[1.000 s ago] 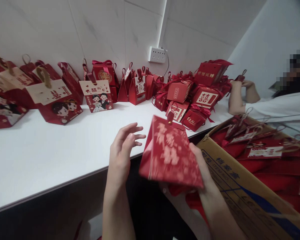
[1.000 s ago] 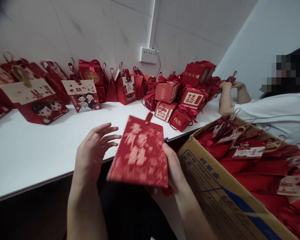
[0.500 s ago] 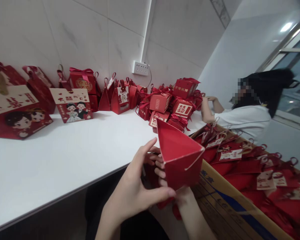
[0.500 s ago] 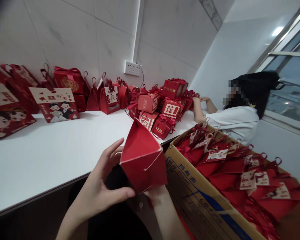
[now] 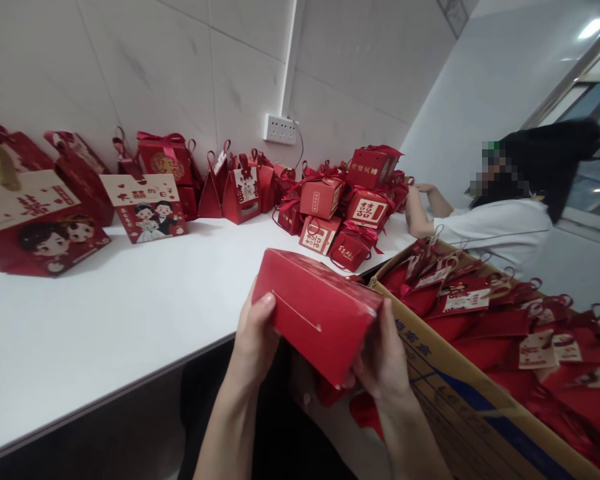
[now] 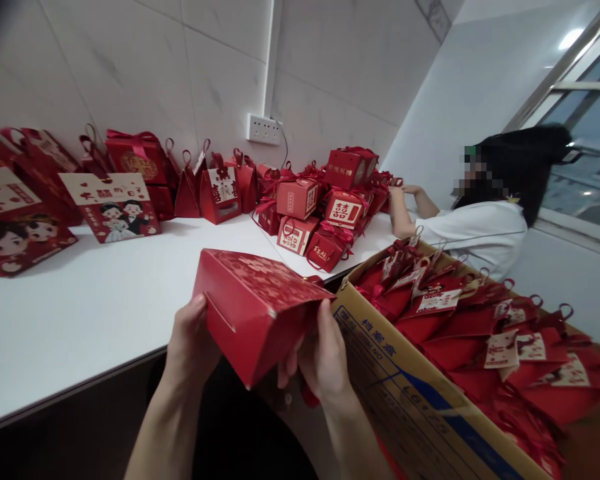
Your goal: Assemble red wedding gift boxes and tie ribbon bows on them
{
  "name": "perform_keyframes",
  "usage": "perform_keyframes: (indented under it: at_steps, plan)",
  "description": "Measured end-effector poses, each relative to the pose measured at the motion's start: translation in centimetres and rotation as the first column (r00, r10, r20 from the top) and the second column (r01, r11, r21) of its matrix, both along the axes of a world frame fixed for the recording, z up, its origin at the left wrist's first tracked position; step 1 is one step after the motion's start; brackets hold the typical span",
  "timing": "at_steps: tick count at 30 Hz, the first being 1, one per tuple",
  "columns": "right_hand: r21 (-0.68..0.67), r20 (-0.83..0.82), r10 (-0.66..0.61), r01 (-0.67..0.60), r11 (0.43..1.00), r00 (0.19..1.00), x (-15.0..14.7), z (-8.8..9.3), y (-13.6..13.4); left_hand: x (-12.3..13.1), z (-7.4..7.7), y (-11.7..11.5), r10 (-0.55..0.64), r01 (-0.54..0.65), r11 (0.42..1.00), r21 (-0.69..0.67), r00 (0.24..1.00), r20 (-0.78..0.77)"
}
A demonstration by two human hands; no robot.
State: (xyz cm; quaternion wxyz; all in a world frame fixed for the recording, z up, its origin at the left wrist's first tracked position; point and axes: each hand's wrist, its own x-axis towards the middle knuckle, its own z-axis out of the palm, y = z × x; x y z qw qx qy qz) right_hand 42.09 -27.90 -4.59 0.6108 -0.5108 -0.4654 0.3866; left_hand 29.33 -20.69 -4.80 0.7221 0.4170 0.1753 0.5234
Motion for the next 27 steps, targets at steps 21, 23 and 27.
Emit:
perform_keyframes:
  at_steps: [21,23,27]
  plan:
    - [0.007,-0.076,-0.053,0.054,0.999,0.996,0.3,1.9,0.8,0.9,0.1,-0.6,0.097,-0.093,0.994,0.053,0.992,-0.083]
    - [-0.054,-0.11,0.009,-0.015,0.998,0.994,0.7,2.1,0.6,0.7,-0.1,-0.6,0.12,-0.108,0.988,0.11,0.986,-0.114]
    - [-0.205,-0.309,0.151,-0.22,0.954,0.939,1.8,1.5,0.4,0.6,0.0,-0.7,0.124,-0.101,0.977,0.189,0.985,-0.118]
